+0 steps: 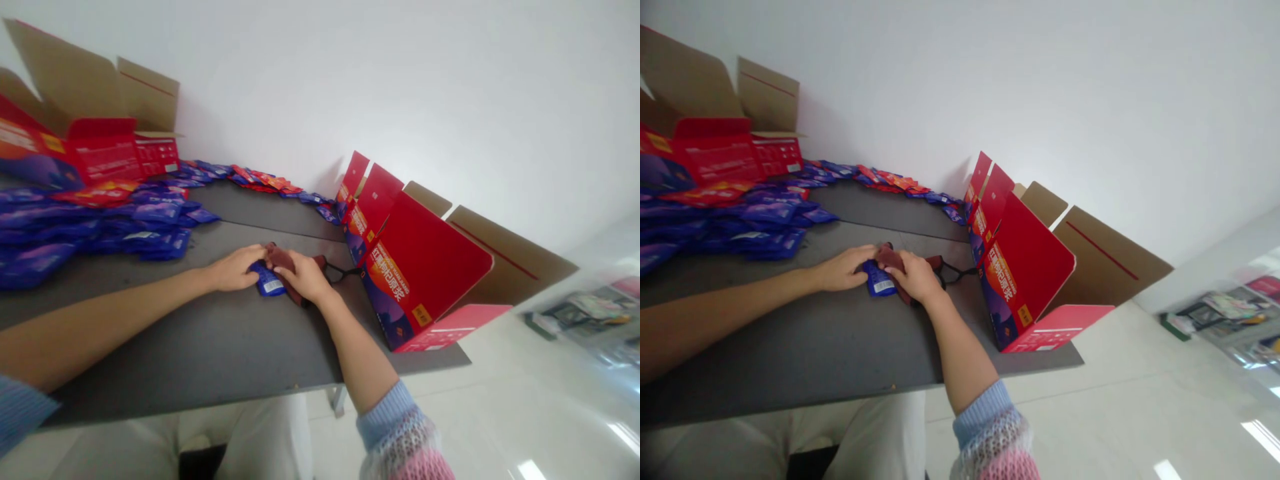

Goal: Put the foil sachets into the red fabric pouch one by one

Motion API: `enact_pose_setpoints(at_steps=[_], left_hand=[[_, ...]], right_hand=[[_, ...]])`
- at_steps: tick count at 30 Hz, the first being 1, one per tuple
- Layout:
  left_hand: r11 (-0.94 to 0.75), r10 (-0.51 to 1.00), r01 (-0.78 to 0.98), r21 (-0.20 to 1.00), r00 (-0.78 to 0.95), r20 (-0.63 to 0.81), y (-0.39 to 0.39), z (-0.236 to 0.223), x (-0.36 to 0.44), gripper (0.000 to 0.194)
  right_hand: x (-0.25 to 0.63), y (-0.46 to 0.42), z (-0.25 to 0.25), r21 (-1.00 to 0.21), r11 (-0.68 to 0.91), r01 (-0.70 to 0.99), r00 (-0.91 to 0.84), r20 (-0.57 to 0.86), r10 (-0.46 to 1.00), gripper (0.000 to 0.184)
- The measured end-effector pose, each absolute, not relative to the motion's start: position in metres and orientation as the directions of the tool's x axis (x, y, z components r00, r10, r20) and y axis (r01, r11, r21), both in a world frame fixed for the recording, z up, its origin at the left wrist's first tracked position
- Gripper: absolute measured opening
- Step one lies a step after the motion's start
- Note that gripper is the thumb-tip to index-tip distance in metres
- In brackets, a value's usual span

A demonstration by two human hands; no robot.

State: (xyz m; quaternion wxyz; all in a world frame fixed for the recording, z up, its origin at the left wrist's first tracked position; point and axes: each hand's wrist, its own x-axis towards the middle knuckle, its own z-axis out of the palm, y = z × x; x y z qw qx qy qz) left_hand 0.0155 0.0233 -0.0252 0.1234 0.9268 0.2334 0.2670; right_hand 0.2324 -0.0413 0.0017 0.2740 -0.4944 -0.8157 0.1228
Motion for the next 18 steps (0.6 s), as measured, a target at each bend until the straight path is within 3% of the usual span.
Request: enact_pose_setpoints(at_steps=[5, 8, 12, 16, 18], left_hand=[[-0.559, 0.829, 0.691, 0.458, 0.48, 0.287, 0.019, -0.031, 0.013, 0.058], [-0.417, 0.909, 0.826, 0.381, 0.363, 0.207, -0.005, -0.037, 0.019, 0.078], [-0.564, 0.82, 0.789, 0.244, 0.569, 0.055, -0.017, -0.032, 0.025, 0.113], [-0.733, 0.611, 0.605, 0.311, 0.787, -0.092, 0.019, -0.015, 0.014, 0.111], [-0.745, 0.553, 0.541, 0.391, 0.828, -0.093, 0.038, -0.008, 0.006, 0.098]], right_hand=[[0.236, -0.044, 0.009, -0.412, 0.481, 0.774, -0.405, 0.262, 0.876, 0.032], [0.238, -0.041, 0.007, -0.396, 0.471, 0.788, -0.407, 0.238, 0.882, 0.033], [0.242, -0.034, 0.002, -0.412, 0.496, 0.764, -0.394, 0.312, 0.865, 0.035], [0.239, -0.035, 0.0, -0.476, 0.529, 0.703, -0.287, 0.49, 0.823, 0.036], [0.236, -0.037, 0.002, -0.481, 0.542, 0.689, -0.281, 0.512, 0.811, 0.037]])
